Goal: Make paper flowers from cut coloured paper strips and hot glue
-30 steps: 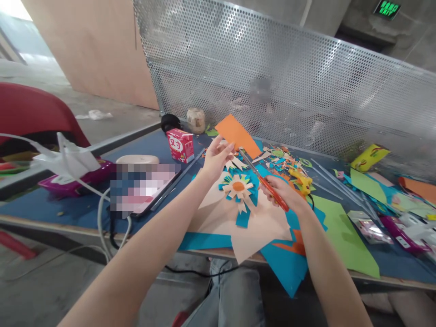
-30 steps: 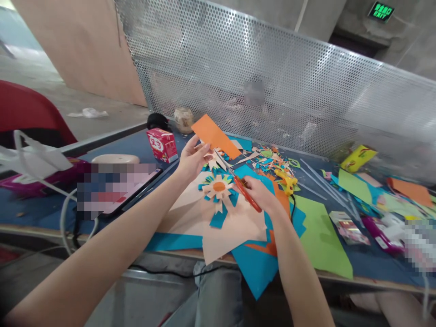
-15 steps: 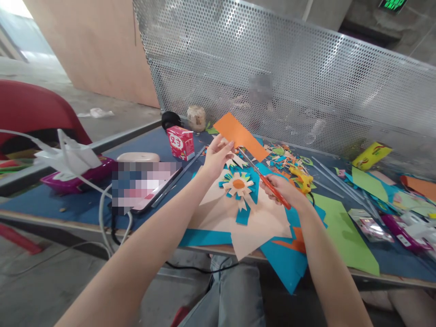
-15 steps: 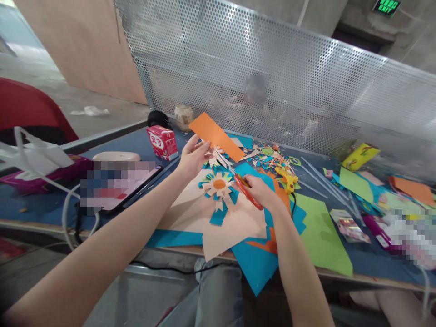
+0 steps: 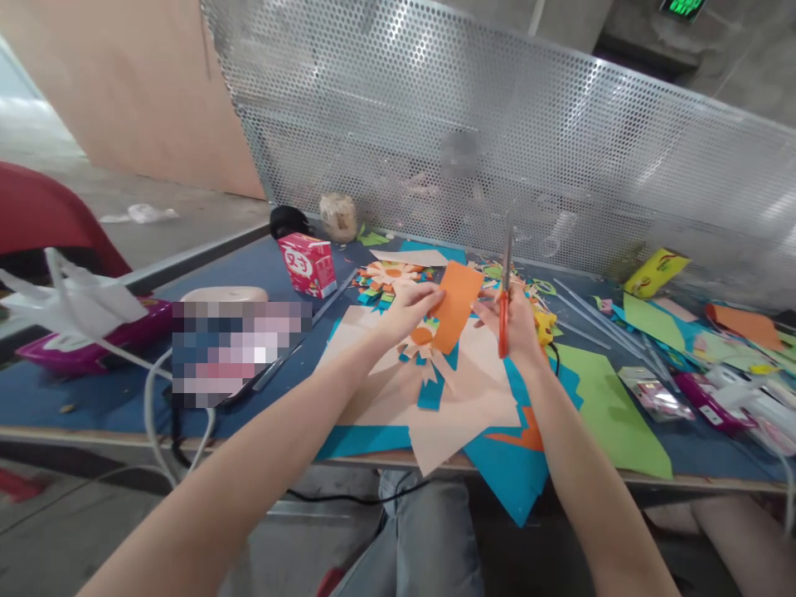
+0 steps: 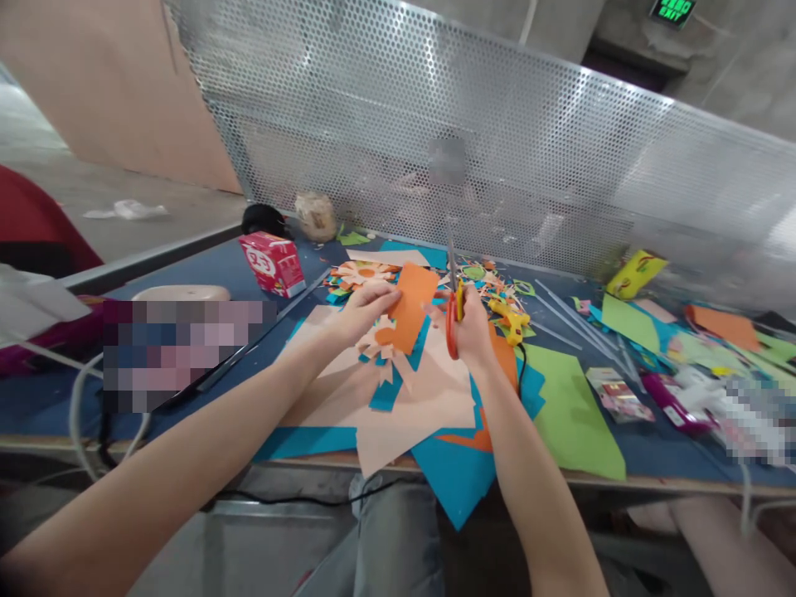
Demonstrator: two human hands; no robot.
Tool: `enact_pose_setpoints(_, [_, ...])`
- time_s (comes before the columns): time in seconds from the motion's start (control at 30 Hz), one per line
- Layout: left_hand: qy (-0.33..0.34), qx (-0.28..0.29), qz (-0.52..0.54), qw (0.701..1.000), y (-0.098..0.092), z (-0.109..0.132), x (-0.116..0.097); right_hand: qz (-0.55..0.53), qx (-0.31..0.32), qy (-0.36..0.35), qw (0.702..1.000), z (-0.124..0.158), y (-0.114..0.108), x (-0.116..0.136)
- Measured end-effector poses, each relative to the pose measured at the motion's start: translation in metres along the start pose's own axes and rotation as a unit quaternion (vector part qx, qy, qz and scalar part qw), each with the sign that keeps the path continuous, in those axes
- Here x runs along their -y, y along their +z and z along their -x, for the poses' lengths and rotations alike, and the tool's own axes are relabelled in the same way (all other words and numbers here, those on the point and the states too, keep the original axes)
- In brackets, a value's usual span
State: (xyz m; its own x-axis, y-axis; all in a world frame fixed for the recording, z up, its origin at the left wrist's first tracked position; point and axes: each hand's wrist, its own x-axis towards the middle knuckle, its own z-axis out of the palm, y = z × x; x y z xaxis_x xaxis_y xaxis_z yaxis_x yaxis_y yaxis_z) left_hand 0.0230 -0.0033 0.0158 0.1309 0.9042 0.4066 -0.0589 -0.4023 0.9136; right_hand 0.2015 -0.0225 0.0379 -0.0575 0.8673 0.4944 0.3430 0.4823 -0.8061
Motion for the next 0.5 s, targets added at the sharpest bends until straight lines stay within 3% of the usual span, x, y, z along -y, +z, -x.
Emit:
enact_pose_setpoints(0.1, [-0.02,0.076,-0.032,0.996,0.011,0.008,-0.001,0.048,-0.03,0.019,0.998,0.0,0.002,0.0])
enact_pose_setpoints(0.17, [-0.026,0.087,-0.013,0.996,0.014,0.009,0.0,0.061,-0.033,0.028,0.997,0.0,0.002,0.002])
enact_pose_setpoints(0.37, [0.029,-0.025,0.015,0.999,0.013,0.004,0.003,0.063,0.054,0.071,0.994,0.002,0.003,0.006])
enact_pose_setpoints(0.5, [0.033,-0.04,0.01,0.999,0.01,0.003,0.0,0.058,0.091,0.09,0.99,0.003,0.007,0.005])
